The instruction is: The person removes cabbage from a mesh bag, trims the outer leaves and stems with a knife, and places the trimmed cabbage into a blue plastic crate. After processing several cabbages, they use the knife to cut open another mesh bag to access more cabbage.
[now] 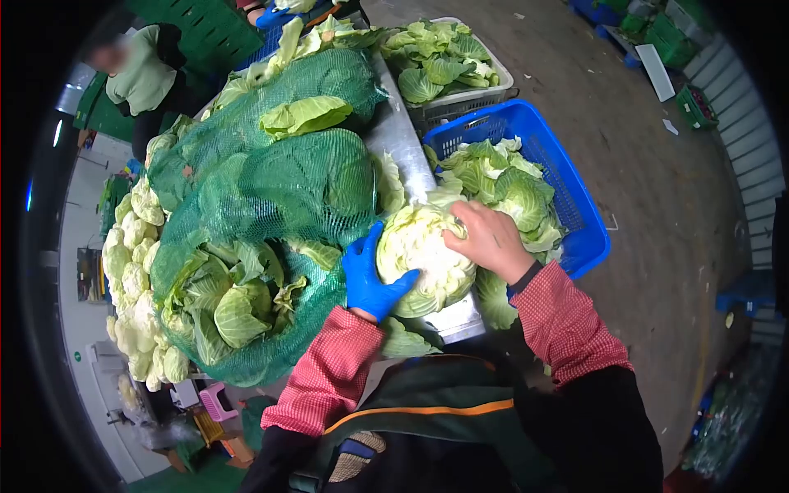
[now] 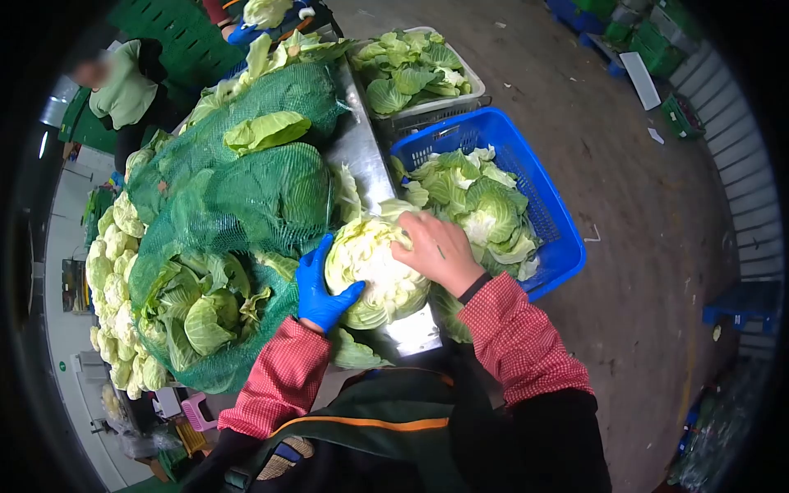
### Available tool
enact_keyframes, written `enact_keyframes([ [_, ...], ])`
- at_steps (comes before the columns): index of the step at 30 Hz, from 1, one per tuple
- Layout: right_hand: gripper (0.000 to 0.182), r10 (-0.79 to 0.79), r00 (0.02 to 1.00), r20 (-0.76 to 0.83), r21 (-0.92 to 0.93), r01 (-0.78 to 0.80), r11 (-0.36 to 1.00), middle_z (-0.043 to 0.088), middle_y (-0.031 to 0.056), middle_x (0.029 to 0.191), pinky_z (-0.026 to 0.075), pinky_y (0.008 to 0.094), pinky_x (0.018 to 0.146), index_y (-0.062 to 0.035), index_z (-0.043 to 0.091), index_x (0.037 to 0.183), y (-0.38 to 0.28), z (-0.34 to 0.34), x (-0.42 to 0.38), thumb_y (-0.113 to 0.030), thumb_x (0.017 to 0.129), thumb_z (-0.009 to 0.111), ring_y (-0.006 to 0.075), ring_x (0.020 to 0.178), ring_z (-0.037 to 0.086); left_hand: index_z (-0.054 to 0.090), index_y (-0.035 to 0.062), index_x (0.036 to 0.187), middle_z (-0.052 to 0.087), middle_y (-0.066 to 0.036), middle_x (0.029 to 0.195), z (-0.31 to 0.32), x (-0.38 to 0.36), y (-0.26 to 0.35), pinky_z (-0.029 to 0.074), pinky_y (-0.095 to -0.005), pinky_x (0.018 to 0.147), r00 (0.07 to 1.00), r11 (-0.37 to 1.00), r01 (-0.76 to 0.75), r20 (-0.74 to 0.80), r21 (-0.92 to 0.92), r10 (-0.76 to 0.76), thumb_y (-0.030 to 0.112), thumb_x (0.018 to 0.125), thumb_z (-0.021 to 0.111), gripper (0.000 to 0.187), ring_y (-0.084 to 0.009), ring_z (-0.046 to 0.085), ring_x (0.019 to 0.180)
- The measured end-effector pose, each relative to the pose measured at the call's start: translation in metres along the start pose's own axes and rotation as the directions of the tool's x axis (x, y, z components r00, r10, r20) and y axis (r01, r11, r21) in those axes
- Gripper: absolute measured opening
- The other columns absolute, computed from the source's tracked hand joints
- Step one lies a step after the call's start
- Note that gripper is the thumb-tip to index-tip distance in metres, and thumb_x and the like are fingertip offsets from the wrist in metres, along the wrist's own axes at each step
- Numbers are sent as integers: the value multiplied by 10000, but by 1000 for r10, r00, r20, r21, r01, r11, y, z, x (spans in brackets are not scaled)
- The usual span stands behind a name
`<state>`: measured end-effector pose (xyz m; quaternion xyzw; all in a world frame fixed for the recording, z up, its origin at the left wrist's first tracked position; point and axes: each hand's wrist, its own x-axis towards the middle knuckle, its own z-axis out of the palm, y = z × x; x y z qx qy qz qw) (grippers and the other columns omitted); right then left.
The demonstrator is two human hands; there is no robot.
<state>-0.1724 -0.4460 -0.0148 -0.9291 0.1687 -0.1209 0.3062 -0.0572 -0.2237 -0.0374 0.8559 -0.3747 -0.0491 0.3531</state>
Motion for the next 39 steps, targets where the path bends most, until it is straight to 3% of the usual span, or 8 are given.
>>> enact_keyframes([
  [6,332,188,977,98,-37,-185,982,667,184,849,498,449,687,-46,624,1005,60,11,-12,-350,871,643,378,792,643,414,29,1401,556,-200,1138,23,-34,-41,451,-443,919,942,897,307,-33,-319,-334,345,663,856,917,-340,556,1037],
  [12,674,394,914,102,407,-400,821,627,261,1153,468,413,917,-40,450,1349,19,31,-69,-493,885,635,391,1089,611,395,-22,1352,560,-168,1151,0,-34,-4,465,-392,924,733,522,653,283,-549,-619,268,699,863,854,-255,551,1052],
  [14,682,420,900,121,420,-430,799,624,251,1167,465,403,924,-25,456,1340,23,30,-64,-502,885,633,378,1100,608,392,-1,1344,553,-168,1199,23,-15,-58,462,-381,951,902,745,393,67,-540,-427,218,718,856,810,-254,548,1093],
  [16,701,410,906,104,460,-409,788,606,252,1208,449,397,951,10,449,1337,27,36,-58,-502,892,624,373,1131,592,388,-4,1356,546,-182,1252,31,4,-34,464,-381,977,836,387,541,427,-747,-344,194,708,863,828,-257,548,1143],
  [23,540,446,886,125,682,-403,610,593,245,1222,428,402,958,18,495,1288,31,72,-52,-436,997,466,366,1158,562,485,10,1301,522,-196,1270,0,3,-1,470,-384,984,857,588,503,280,-633,-432,225,653,898,798,-273,544,1157],
  [26,478,352,936,23,560,-304,771,606,253,1171,441,419,934,-6,513,1258,44,103,-49,-407,1010,433,410,1110,565,541,-13,1240,593,-191,1170,16,3,-49,521,-357,881,899,868,435,55,-239,-435,220,674,882,700,-254,614,1026],
  [36,187,153,982,-111,-331,-181,926,625,191,733,482,435,439,-84,535,864,-8,11,-112,-251,946,520,351,537,610,581,33,1213,482,-227,1118,18,4,-14,441,-433,957,886,861,448,-14,-241,-464,425,588,895,803,-367,515,1053],
  [39,234,300,950,-84,59,-295,954,623,221,708,475,506,557,-52,547,888,6,13,-105,-271,960,508,408,658,625,561,22,1232,474,-234,1129,23,1,-17,436,-437,962,890,866,444,0,-229,-456,426,596,892,823,-370,516,1046],
])
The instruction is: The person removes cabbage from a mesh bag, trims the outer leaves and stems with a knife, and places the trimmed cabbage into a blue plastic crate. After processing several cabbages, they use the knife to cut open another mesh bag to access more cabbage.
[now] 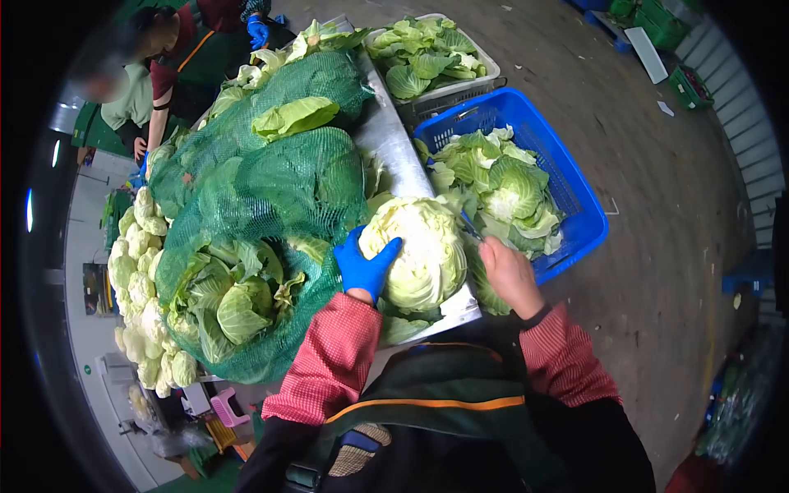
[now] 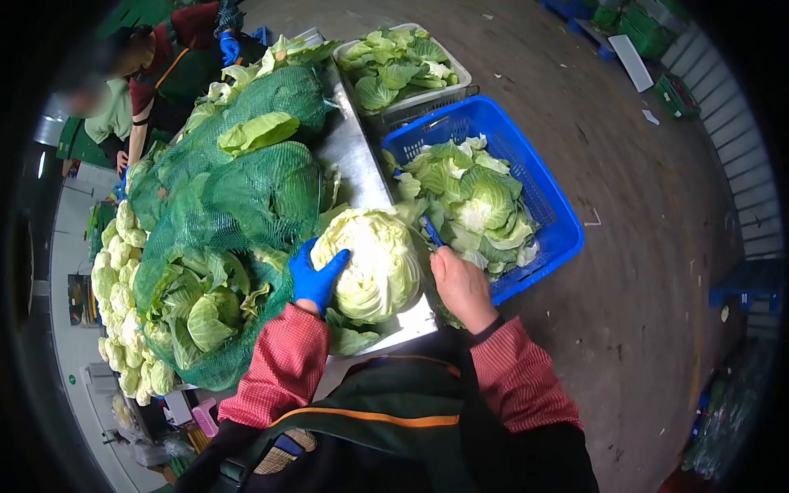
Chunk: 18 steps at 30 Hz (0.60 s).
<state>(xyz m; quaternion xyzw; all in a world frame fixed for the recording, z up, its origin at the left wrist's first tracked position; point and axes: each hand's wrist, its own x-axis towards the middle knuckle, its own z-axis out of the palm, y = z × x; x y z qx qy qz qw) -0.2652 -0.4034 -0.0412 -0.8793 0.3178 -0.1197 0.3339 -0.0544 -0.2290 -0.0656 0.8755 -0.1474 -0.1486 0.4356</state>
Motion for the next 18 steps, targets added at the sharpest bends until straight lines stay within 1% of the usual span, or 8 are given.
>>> enact_keyframes([
  [1,245,14,1000,14,122,-15,992,623,227,708,470,521,585,-45,549,900,-4,-3,6,-278,962,507,422,685,624,556,20,1235,472,-235,1131,2,3,-6,436,-437,962,1000,1000,-16,-8,15,16,425,598,891,826,-370,516,1046],
  [2,280,61,986,157,115,-80,990,622,239,737,448,547,641,-41,546,939,-8,-13,4,-319,957,519,455,738,606,545,16,1240,472,-230,1122,3,5,-14,435,-436,959,1000,1000,3,7,-25,-3,424,601,891,834,-366,513,1044],
  [5,294,-14,992,124,111,0,994,633,231,743,459,540,632,-56,545,982,-31,-28,12,-347,939,546,445,720,616,534,19,1246,472,-227,1104,-3,-11,16,431,-439,953,999,1000,-22,-30,-4,22,404,603,889,829,-368,510,1042],
  [6,306,-78,997,-9,37,79,996,648,206,806,486,508,611,-73,544,1023,-35,-21,21,-356,912,578,414,690,633,533,20,1246,470,-224,1103,-3,-13,17,429,-441,950,997,996,-71,-20,45,72,394,605,889,823,-368,509,1042],
  [10,294,-266,963,-40,-258,247,934,630,157,882,515,444,564,-101,553,1047,-42,-1,68,-325,869,620,349,677,651,525,30,1256,468,-198,1117,-4,-20,27,420,-426,960,970,959,-242,19,149,241,313,637,877,767,-346,507,1047],
  [13,299,-330,944,-2,-204,322,924,625,163,813,512,437,562,-93,590,1022,-32,12,81,-322,841,652,334,682,643,515,24,1262,469,-181,1132,-4,-24,19,411,-422,971,965,960,-261,14,107,261,252,663,865,729,-335,503,1055],
  [16,260,-438,895,89,-32,442,896,636,175,823,503,453,607,-69,596,973,-24,-1,97,-283,834,651,349,719,644,512,17,1258,467,-179,1136,-6,-25,5,416,-424,962,957,956,-290,-4,45,290,253,653,868,741,-331,505,1054],
  [18,228,-267,960,86,11,267,964,639,172,803,503,455,637,-65,585,958,-14,2,111,-266,858,625,371,738,634,509,17,1254,465,-186,1123,-4,-26,-9,426,-437,945,952,952,-305,-30,-14,304,301,625,879,783,-338,505,1048],
])
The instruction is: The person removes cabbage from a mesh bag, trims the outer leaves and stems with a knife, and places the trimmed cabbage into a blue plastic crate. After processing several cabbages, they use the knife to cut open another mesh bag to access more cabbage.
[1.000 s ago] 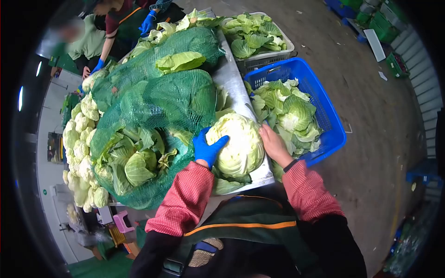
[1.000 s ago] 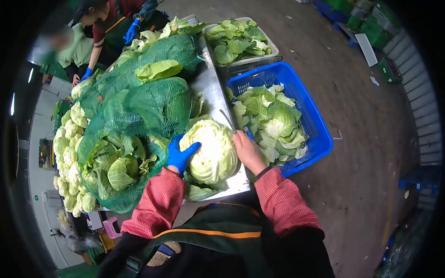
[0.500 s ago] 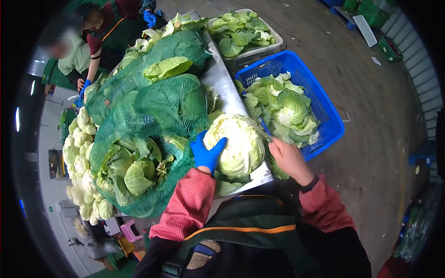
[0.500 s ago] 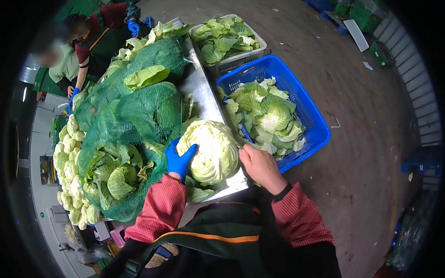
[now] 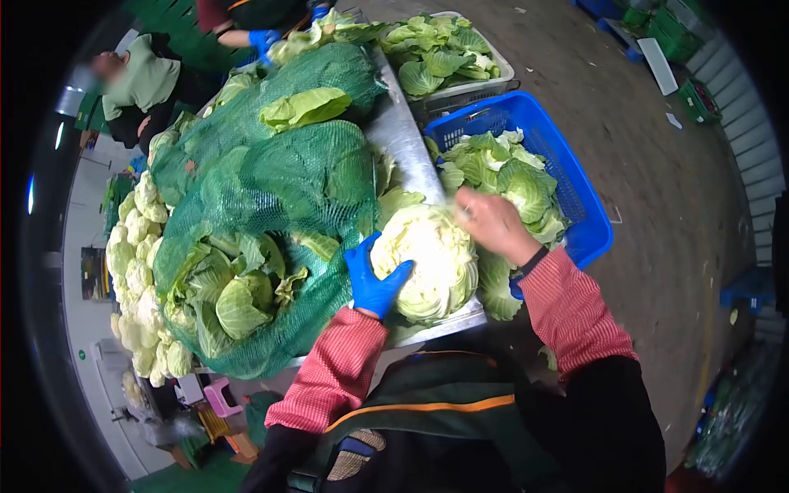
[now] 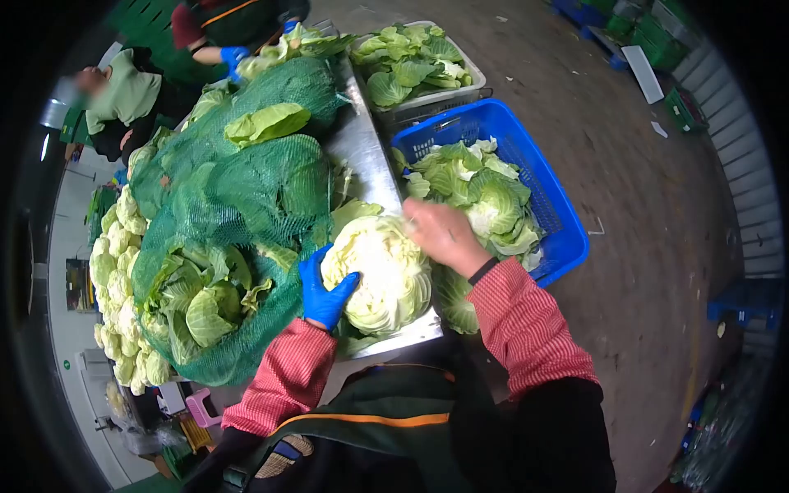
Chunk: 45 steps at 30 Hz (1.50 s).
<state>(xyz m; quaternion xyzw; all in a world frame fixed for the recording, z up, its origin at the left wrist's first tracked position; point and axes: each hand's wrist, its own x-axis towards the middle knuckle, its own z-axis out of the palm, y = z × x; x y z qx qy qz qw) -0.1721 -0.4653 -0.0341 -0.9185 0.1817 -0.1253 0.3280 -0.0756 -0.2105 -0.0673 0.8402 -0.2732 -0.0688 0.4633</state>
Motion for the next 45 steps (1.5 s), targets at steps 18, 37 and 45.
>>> enact_keyframes([
  [18,650,399,850,343,-62,-404,913,671,239,1003,501,448,838,-14,561,1229,-43,-14,-27,-459,757,612,407,961,640,338,16,1399,545,-189,1247,10,44,-9,436,-361,1017,879,903,345,424,-254,-217,303,709,863,913,-281,535,1171],
  [37,481,338,936,-95,371,-281,885,648,260,856,489,465,694,-15,496,1112,-25,22,-90,-415,885,637,446,817,633,375,3,1283,519,-175,1228,-23,18,18,454,-406,991,854,827,432,457,-359,-248,234,639,909,868,-264,536,1142],
  [45,285,159,986,-52,32,-158,987,597,188,1000,485,491,733,-84,543,1190,-50,18,-49,-256,975,468,424,837,605,340,-7,1347,501,-158,1270,-21,10,3,442,-372,985,917,780,327,-22,-533,-399,132,693,855,843,-254,521,1147],
])
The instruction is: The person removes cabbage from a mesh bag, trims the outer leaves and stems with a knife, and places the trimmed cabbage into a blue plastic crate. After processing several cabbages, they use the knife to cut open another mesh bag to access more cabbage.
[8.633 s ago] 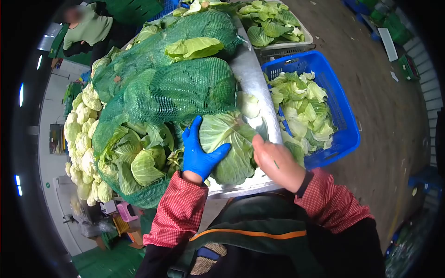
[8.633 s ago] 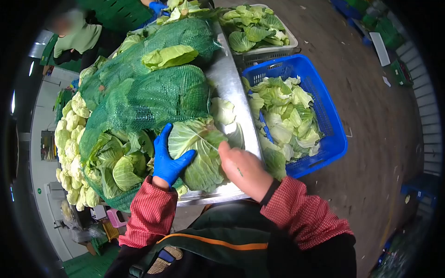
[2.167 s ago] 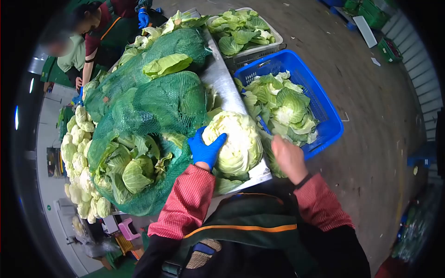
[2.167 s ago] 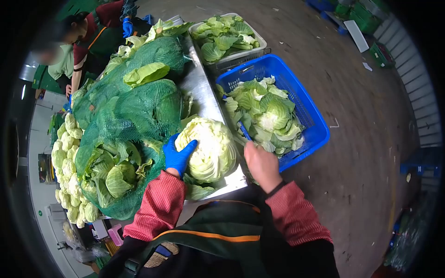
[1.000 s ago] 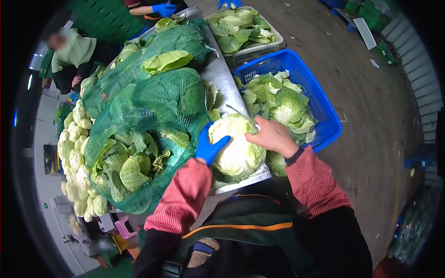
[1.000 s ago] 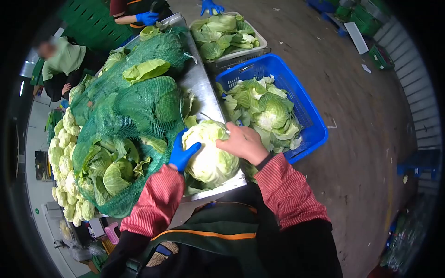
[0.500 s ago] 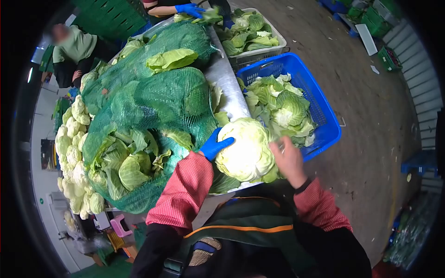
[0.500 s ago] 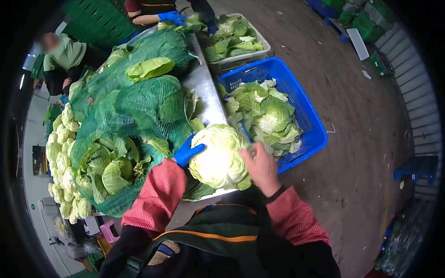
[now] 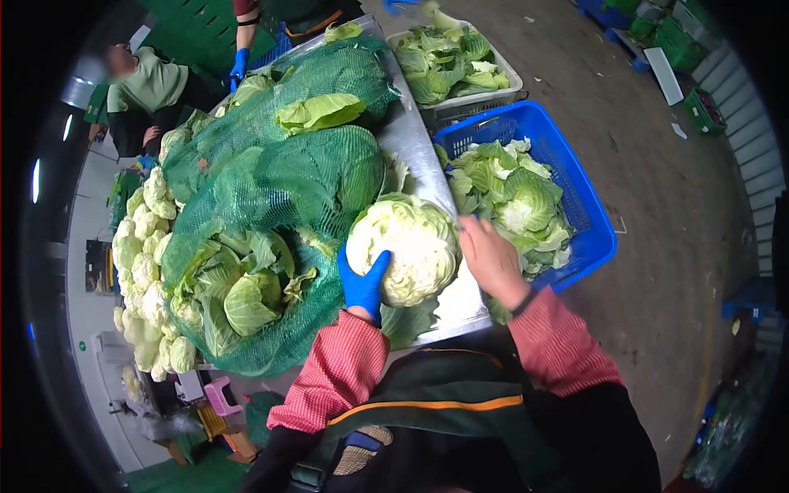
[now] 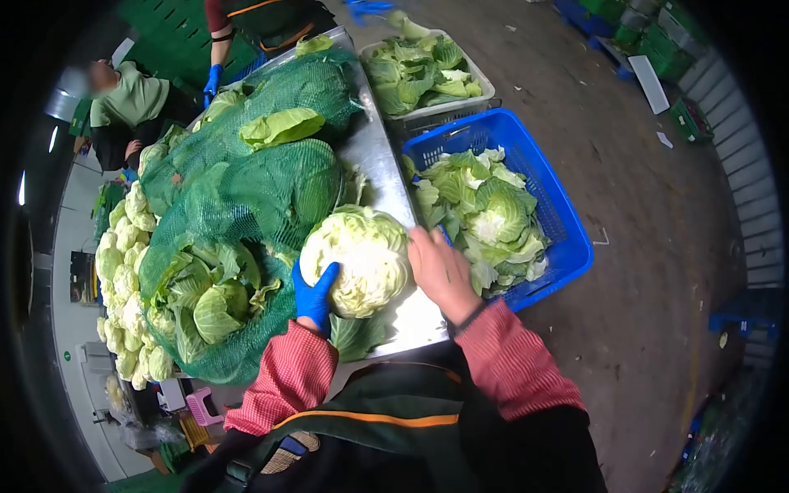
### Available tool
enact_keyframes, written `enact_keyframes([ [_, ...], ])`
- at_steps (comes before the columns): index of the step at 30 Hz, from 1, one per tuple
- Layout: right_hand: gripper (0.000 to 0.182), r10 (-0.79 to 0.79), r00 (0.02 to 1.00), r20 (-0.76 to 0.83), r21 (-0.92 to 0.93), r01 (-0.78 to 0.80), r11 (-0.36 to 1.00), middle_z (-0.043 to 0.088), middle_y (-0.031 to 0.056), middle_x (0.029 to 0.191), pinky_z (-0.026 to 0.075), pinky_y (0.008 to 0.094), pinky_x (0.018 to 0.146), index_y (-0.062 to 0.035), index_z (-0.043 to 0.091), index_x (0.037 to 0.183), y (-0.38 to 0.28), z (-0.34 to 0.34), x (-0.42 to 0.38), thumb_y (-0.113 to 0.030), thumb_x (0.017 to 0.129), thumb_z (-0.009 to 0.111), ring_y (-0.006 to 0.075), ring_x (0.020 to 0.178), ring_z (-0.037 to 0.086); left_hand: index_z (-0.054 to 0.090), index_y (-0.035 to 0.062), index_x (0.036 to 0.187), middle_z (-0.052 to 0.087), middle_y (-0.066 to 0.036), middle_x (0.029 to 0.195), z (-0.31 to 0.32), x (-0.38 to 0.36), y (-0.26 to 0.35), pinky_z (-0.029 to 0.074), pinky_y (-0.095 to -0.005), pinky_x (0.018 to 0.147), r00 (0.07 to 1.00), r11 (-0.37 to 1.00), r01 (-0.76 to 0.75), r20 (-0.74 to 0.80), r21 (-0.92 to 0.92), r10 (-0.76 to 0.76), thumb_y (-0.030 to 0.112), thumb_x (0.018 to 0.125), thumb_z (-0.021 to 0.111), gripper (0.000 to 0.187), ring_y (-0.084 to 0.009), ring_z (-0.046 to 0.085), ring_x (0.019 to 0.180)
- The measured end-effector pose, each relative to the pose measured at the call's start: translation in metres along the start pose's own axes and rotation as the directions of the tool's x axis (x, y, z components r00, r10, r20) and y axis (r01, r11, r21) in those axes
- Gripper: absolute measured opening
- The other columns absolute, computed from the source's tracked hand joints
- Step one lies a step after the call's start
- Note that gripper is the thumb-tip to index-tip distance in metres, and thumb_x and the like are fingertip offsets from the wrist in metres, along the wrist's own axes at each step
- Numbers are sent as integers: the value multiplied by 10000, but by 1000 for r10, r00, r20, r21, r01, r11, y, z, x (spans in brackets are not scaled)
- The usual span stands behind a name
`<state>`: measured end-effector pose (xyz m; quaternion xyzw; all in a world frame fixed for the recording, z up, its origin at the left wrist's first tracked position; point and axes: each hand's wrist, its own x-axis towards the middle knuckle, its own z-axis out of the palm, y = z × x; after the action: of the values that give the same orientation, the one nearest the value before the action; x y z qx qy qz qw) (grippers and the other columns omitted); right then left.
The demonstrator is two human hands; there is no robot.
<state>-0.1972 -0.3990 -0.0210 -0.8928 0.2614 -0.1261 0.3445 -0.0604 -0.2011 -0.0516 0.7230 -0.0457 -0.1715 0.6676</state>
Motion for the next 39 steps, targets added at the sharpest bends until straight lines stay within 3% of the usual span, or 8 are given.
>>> enact_keyframes([
  [6,162,-11,994,108,-290,42,956,596,164,857,496,444,537,-52,527,1008,-5,-4,-81,-181,921,572,362,624,614,338,-10,1336,505,-151,1254,18,-14,1,432,-368,989,993,995,70,-93,-67,-76,116,714,845,812,-244,522,1133],
  [10,155,-10,991,-134,-331,-35,943,560,127,719,497,402,468,-65,503,903,18,10,-76,-205,929,566,310,571,623,325,-21,1334,505,-152,1251,29,-18,-5,431,-369,987,993,1000,20,-115,-17,-21,116,720,844,815,-243,521,1132],
  [17,266,189,982,-9,290,-178,940,646,219,760,483,500,593,-51,514,1011,25,-19,-59,-305,946,562,411,692,639,275,-12,1354,479,-169,1291,33,-17,-16,425,-380,1002,991,991,99,-82,-95,-107,104,738,823,833,-252,509,1157],
  [23,293,11,990,-142,-138,-31,990,643,197,746,512,474,639,-46,557,1000,3,-6,-5,-305,880,622,415,734,643,278,-8,1344,479,-167,1283,39,-17,-11,419,-386,1010,1000,1000,-9,12,19,9,105,722,831,840,-254,503,1166],
  [26,266,48,998,-39,-313,-58,948,640,185,706,519,489,628,-47,561,1008,8,3,8,-254,853,625,416,707,646,263,0,1338,474,-168,1277,43,-15,-10,414,-384,1012,1000,1000,4,-4,-7,-4,106,700,846,871,-250,502,1160],
  [35,283,235,970,-56,179,-222,959,653,243,821,517,459,706,-5,609,976,54,8,31,-184,759,634,434,810,636,260,17,1360,466,-164,1284,47,-13,-13,398,-382,1026,1000,992,-1,-3,-125,1,66,712,818,856,-256,483,1181],
  [38,265,331,941,-70,195,-312,930,670,195,781,522,420,695,-4,613,975,63,15,28,-167,766,628,383,752,660,308,20,1369,497,-151,1278,44,-10,-16,417,-381,1008,1000,989,12,-6,-150,-13,68,730,799,807,-259,511,1158],
  [39,256,411,910,-55,333,-371,867,667,166,761,520,400,649,-6,611,966,74,15,23,-165,767,634,331,682,654,323,21,1364,509,-151,1271,41,-8,-17,426,-384,999,999,981,42,2,-192,-43,75,737,794,786,-262,521,1148],
])
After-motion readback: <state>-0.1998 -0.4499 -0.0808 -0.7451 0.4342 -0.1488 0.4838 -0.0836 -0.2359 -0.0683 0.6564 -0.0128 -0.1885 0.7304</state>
